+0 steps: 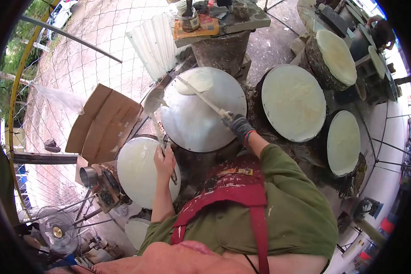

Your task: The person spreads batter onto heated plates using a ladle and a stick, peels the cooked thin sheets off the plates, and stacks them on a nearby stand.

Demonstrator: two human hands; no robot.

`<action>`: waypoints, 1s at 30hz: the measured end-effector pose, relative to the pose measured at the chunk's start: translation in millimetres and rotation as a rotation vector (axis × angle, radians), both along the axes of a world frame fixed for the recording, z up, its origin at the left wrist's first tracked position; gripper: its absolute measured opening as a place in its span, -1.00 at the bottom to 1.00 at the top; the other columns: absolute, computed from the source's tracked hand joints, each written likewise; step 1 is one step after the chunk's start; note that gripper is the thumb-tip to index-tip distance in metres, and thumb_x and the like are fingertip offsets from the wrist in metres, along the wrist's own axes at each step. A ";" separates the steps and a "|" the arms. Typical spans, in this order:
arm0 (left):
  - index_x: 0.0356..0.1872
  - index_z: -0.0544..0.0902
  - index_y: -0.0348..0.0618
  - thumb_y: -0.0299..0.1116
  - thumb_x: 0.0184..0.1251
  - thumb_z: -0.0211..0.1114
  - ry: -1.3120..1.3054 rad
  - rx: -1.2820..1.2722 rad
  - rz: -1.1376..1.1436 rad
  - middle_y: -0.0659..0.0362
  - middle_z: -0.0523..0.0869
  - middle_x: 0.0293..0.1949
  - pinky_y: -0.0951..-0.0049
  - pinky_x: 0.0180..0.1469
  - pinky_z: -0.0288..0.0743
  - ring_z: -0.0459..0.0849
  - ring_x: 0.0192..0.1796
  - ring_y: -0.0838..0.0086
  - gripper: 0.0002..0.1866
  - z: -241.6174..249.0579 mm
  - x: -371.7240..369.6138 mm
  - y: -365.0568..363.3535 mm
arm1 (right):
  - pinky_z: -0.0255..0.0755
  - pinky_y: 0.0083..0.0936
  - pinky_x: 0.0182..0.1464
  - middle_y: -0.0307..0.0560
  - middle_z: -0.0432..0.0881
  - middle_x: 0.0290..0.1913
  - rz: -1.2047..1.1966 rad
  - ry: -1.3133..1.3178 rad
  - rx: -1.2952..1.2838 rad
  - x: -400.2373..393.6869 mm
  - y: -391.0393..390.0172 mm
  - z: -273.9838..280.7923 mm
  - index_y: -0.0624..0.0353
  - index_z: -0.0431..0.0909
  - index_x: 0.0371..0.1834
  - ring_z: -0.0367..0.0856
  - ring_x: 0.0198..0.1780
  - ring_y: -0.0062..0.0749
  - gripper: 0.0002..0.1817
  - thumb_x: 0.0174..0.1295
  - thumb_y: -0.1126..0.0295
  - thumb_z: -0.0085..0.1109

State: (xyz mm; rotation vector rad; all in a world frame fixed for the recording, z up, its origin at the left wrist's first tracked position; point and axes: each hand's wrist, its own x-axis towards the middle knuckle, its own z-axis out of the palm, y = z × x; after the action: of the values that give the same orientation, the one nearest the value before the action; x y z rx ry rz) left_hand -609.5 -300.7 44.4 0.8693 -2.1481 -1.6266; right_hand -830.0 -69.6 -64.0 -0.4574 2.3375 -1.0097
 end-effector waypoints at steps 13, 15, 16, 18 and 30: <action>-0.23 0.37 -0.25 -0.37 0.43 -0.04 0.084 0.231 0.282 0.34 0.26 -0.71 0.66 -0.76 0.09 0.18 -0.78 0.70 -0.85 39.2 31.1 39.9 | 0.42 -0.45 -0.39 -0.23 0.61 -0.43 0.126 0.006 -0.141 -60.3 19.0 -3.1 0.05 0.57 -0.24 0.57 -0.38 -0.53 -0.77 0.27 0.16 0.05; -0.28 0.36 -0.23 -0.38 0.42 -0.03 0.117 0.231 0.341 0.34 0.26 -0.72 0.66 -0.77 0.08 0.18 -0.78 0.70 -0.87 45.0 26.0 50.4 | 0.39 -0.53 -0.38 -0.30 0.61 -0.40 -0.008 -0.407 -0.307 -95.4 27.8 -57.0 0.05 0.58 -0.21 0.55 -0.36 -0.57 -0.80 0.29 0.22 0.03; -0.30 0.36 -0.22 -0.38 0.42 -0.02 0.135 0.229 0.367 0.35 0.27 -0.72 0.65 -0.77 0.08 0.18 -0.78 0.70 -0.87 45.9 22.8 54.1 | 0.36 -0.58 -0.38 -0.35 0.61 -0.38 0.037 -0.514 -0.327 -109.7 31.2 -94.9 0.05 0.58 -0.18 0.53 -0.36 -0.60 -0.80 0.30 0.24 0.03; -0.29 0.43 -0.33 -0.40 0.36 0.04 -0.043 0.137 0.376 0.26 0.41 -0.58 0.59 -0.55 0.24 0.33 -0.57 0.62 -0.84 20.3 30.2 53.4 | 0.36 -0.61 -0.37 -0.36 0.60 -0.36 0.144 -0.572 -0.312 -80.1 5.9 -35.1 0.05 0.57 -0.10 0.51 -0.35 -0.63 -0.78 0.30 0.25 0.04; -0.29 0.46 -0.26 -0.37 0.35 0.06 -0.218 0.272 0.575 0.32 0.40 -0.54 0.66 -0.55 0.19 0.30 -0.55 0.73 -0.85 20.4 39.4 104.5 | 0.41 -0.58 -0.28 -0.32 0.58 -0.34 0.582 -0.485 0.059 -141.1 -10.6 38.8 0.08 0.55 -0.13 0.48 -0.36 -0.66 -0.66 0.32 0.06 -0.02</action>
State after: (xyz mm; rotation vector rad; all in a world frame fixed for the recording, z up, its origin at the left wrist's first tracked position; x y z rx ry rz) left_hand -570.1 -196.3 64.8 1.6316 -1.5852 -1.5777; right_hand -971.1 -80.2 -25.2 -0.7230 1.6535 -0.6711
